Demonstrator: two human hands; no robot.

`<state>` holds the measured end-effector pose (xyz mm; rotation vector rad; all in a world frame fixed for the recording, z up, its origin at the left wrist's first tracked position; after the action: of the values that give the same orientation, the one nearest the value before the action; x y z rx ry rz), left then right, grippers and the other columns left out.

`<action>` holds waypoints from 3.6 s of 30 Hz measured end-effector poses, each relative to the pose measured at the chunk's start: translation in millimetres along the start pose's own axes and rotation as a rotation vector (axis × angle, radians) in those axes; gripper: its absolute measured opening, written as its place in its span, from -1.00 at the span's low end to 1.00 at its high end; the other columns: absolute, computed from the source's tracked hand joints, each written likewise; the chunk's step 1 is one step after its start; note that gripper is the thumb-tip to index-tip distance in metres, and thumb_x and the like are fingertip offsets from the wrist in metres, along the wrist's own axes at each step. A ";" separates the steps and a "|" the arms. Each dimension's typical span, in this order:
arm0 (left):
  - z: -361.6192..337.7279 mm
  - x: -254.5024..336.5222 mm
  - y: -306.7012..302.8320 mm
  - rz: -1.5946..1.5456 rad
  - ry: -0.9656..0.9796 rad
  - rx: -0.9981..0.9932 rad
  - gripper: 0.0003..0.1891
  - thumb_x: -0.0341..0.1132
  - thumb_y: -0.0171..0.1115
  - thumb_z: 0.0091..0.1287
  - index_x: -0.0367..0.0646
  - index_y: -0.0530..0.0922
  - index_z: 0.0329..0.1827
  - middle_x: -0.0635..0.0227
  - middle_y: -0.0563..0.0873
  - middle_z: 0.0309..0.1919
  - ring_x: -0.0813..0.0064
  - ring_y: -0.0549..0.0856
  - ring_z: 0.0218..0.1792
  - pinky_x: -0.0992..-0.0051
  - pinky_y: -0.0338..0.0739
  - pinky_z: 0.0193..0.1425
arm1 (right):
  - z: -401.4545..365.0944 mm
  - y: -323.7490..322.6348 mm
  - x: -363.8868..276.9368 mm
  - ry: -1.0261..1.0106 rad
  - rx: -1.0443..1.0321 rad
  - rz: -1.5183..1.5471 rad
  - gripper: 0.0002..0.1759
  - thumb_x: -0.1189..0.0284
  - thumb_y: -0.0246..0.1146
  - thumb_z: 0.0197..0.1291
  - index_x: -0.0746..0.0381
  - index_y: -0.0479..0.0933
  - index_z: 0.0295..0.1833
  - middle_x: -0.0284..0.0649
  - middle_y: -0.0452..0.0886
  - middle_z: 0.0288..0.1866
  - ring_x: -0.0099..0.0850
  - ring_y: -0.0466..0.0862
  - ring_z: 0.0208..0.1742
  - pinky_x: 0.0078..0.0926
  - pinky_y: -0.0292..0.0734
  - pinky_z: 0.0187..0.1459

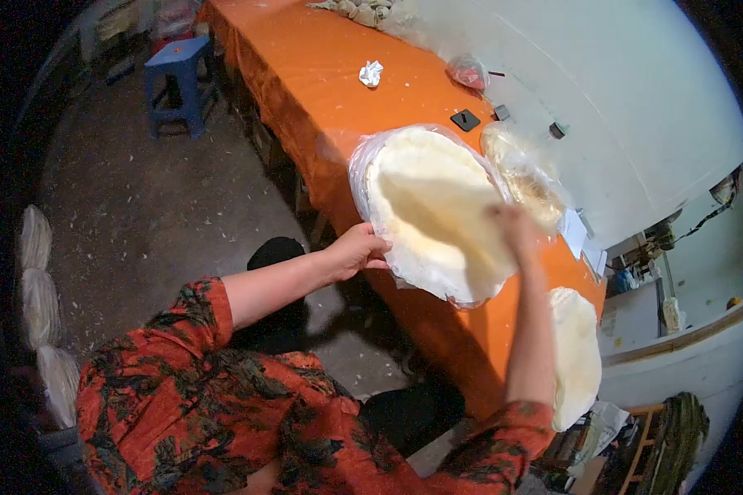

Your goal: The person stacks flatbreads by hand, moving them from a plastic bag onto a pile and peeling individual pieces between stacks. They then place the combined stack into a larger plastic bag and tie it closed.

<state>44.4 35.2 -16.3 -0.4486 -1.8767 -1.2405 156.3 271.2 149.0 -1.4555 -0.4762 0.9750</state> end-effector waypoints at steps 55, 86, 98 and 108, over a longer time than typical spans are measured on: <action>2.1 12.1 14.6 -0.265 -0.009 -0.033 -0.45 0.07 -0.03 0.43 -0.21 0.32 0.25 0.12 0.59 0.02 0.26 0.67 -0.11 0.26 0.64 -0.07 | -126.3 107.6 -17.4 -0.491 0.347 0.071 -0.52 0.75 0.20 -0.18 0.24 0.58 -0.03 -0.10 0.63 -0.02 -0.14 0.59 0.05 -0.29 0.50 0.09; -34.3 66.4 3.3 0.059 0.161 0.094 -0.52 -0.44 0.01 0.36 -0.37 0.24 0.33 0.03 0.50 0.20 0.19 0.54 0.18 0.27 0.42 0.30 | -135.8 56.8 49.3 0.176 0.205 1.628 -0.58 0.63 0.12 0.13 0.45 0.41 0.15 -0.03 0.60 0.02 -0.32 0.63 0.00 -0.39 0.52 0.06; 22.2 71.1 283.7 0.007 0.225 -0.536 -0.63 -0.35 0.01 0.40 -0.35 0.38 0.21 0.17 0.54 0.14 0.33 0.54 0.17 0.28 0.39 0.31 | -249.5 -172.5 196.7 -0.011 0.768 1.264 -0.65 0.63 0.12 0.17 0.40 0.43 0.11 -0.05 0.63 -0.04 -0.30 0.69 -0.11 -0.37 0.64 -0.03; 104.9 -108.0 341.8 0.453 -0.210 -0.389 -0.64 -0.47 0.07 0.29 -0.39 0.37 0.14 0.15 0.61 -0.03 0.28 0.68 -0.14 0.29 0.67 -0.19 | -353.8 -81.2 369.9 0.614 0.782 0.986 -0.62 0.63 0.15 0.15 0.47 0.42 0.11 -0.05 0.61 -0.03 -0.32 0.65 -0.12 -0.42 0.56 -0.12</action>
<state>292.5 296.8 81.2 -1.1825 -1.5693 -1.2740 662.4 360.0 81.6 -1.1178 1.0701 1.1731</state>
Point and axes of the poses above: each hand's wrist, its own z-axis towards the middle knuckle, its own y-axis out of the palm, x = y × z, the point moved 1 cm from there along z, towards the middle knuckle
